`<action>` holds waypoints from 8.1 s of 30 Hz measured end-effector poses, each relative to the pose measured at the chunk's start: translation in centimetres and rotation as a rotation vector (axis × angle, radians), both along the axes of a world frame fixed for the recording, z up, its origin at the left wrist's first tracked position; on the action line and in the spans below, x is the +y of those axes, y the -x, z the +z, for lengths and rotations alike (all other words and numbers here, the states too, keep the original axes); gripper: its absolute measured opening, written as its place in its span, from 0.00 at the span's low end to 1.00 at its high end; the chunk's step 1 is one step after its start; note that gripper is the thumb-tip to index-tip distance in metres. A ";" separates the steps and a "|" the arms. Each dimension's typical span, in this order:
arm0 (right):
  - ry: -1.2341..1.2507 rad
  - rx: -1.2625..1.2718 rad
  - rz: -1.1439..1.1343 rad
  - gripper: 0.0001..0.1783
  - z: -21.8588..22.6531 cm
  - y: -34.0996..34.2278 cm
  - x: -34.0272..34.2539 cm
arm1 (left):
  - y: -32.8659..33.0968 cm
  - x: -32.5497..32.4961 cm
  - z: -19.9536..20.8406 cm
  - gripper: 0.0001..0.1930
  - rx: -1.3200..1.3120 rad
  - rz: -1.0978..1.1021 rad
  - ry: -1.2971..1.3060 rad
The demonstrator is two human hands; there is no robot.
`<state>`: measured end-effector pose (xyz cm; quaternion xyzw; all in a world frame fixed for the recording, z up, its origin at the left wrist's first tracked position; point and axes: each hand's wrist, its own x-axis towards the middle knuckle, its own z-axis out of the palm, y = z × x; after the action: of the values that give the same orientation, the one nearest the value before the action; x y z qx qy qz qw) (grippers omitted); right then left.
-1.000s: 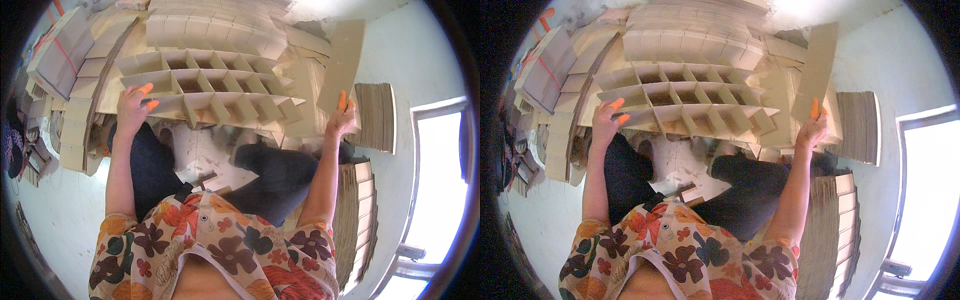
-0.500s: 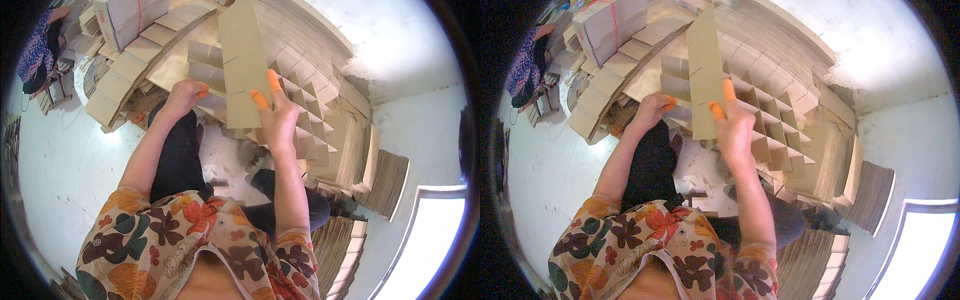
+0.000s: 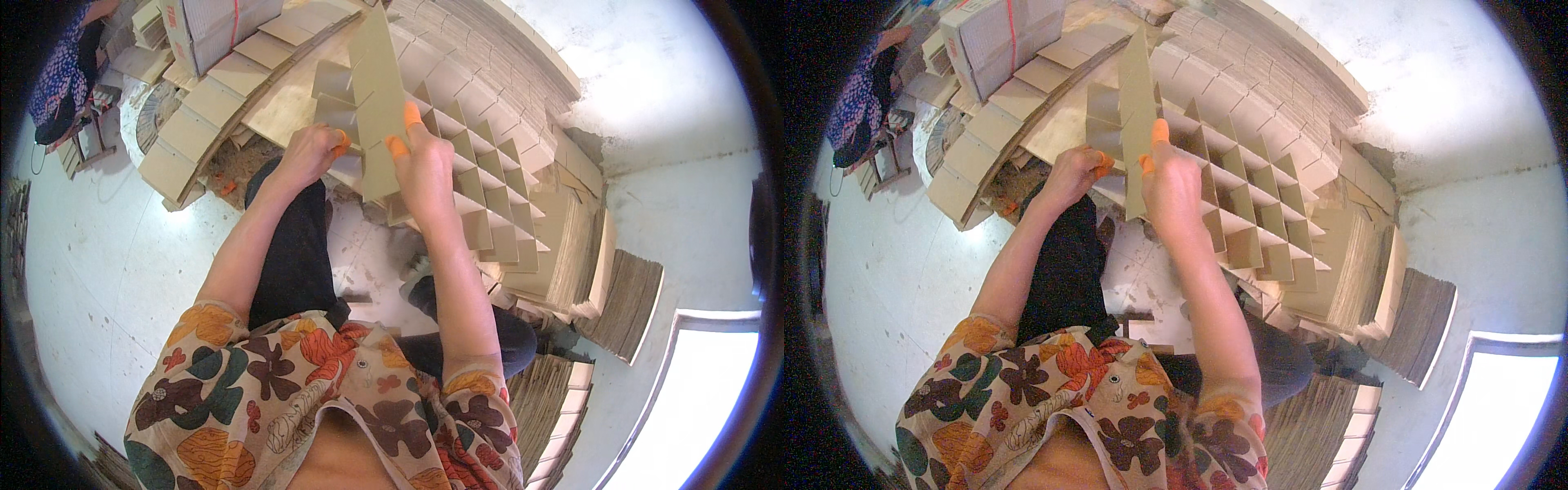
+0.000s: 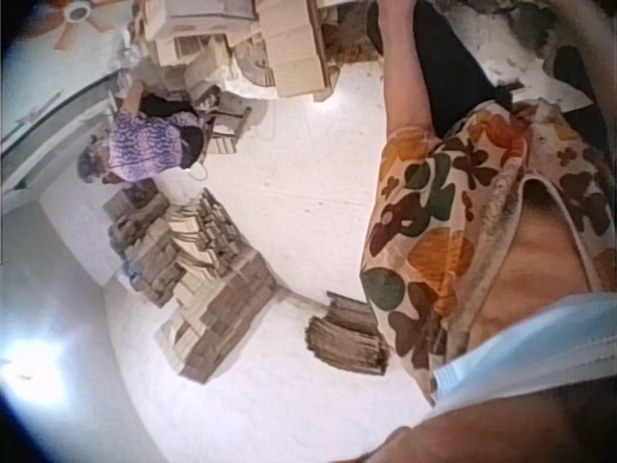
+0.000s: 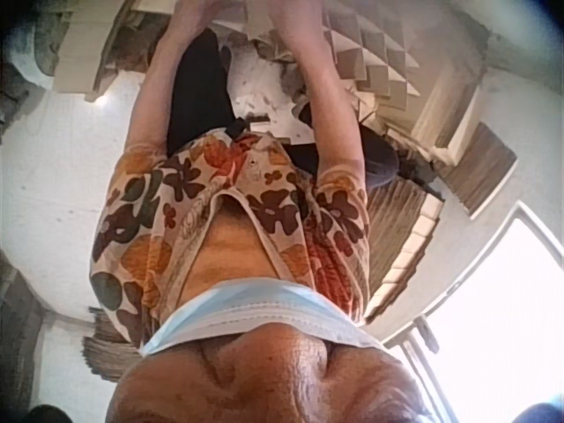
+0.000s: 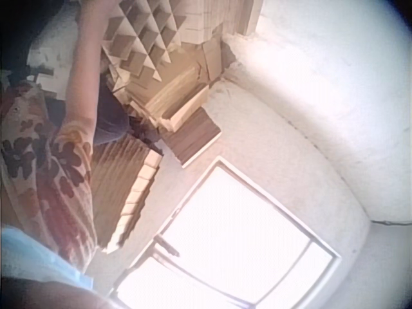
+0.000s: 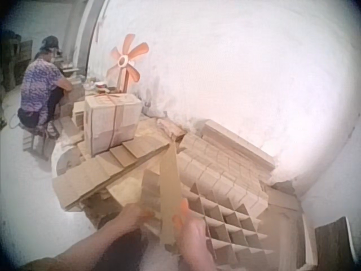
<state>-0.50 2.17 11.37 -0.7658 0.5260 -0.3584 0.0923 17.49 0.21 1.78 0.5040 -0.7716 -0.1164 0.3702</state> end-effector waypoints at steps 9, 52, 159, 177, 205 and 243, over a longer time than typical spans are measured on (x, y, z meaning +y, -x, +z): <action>-0.049 0.023 0.070 0.17 -3.0 -0.1 -0.5 | -0.2 -0.3 -0.2 0.06 -0.014 -0.019 -0.049; -0.137 0.510 0.114 0.21 -2.6 13.1 -1.7 | 5.2 -9.1 4.8 0.11 -0.556 -0.467 0.078; -0.135 -0.095 -0.618 0.48 -8.0 31.6 -2.7 | 37.9 -23.1 -0.8 0.04 -0.415 -0.516 0.537; 0.088 0.078 -0.462 0.47 -8.5 33.1 -1.9 | 37.7 -18.2 1.9 0.05 -0.204 -0.626 0.498; -0.030 0.072 -0.508 0.49 -9.8 33.7 0.5 | 37.2 -21.0 6.7 0.21 -0.225 -0.629 -0.323; -0.303 0.089 -0.496 0.47 -6.3 32.6 6.3 | 38.6 -17.5 3.6 0.04 -0.104 -0.700 0.196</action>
<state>-33.09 8.47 5.11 -0.6061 0.7483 -0.2533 0.0920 -21.14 -17.30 5.43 0.1770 -0.9226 -0.1357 0.3147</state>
